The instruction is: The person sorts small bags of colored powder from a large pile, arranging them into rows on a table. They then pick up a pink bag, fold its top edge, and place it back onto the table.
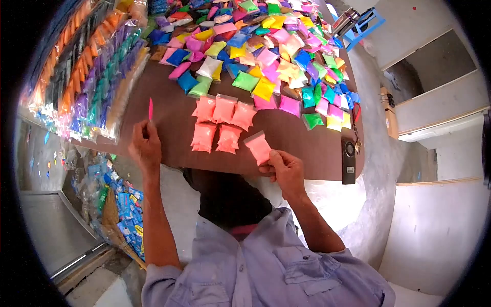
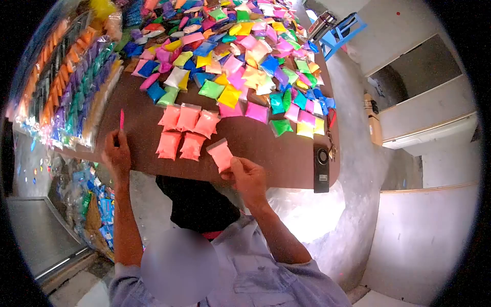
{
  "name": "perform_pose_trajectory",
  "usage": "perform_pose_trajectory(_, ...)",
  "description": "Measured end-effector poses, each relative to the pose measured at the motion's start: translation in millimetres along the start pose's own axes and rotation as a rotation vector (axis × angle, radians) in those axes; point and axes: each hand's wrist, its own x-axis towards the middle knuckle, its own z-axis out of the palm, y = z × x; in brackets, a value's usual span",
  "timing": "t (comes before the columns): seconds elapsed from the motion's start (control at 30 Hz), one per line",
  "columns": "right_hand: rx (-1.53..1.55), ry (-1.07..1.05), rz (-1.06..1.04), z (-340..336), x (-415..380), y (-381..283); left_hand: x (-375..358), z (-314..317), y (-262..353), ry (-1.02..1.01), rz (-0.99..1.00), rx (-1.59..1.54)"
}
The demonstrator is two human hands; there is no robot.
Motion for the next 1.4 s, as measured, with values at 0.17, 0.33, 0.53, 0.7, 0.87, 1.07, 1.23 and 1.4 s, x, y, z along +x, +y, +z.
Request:
perform_pose_trajectory(0.17, -0.019, -0.012, 0.009, -1, -4, -1, 0, -1, 1, 0.004, 0.013, 0.002)
perform_pose_trajectory(0.33, 0.09, -0.045, 0.11, 0, -3, -1, 1, 1, -4, 0.021, 0.072, 0.039)
perform_pose_trajectory(0.53, 0.175, -0.113, 0.16, 9, 2, 3, 0, 1, -2, 0.028, 0.047, -0.036)
perform_pose_trajectory(0.7, 0.183, -0.127, 0.202, 20, 0, -5, 1, 0, 0, 0.037, 0.037, -0.029)
perform_pose_trajectory(0.87, 0.162, -0.143, 0.198, 23, 4, -1, 1, 1, -4, 0.038, 0.045, -0.044)
perform_pose_trajectory(1.07, 0.204, -0.139, 0.199, 24, 5, -1, 1, 0, -6, 0.008, 0.061, -0.019)
perform_pose_trajectory(1.23, 0.201, -0.114, 0.196, 25, 6, 1, 1, -2, -3, -0.039, -0.001, -0.049)
perform_pose_trajectory(1.4, 0.186, -0.106, 0.172, 19, 2, -2, 3, 3, -6, 0.007, 0.06, -0.018)
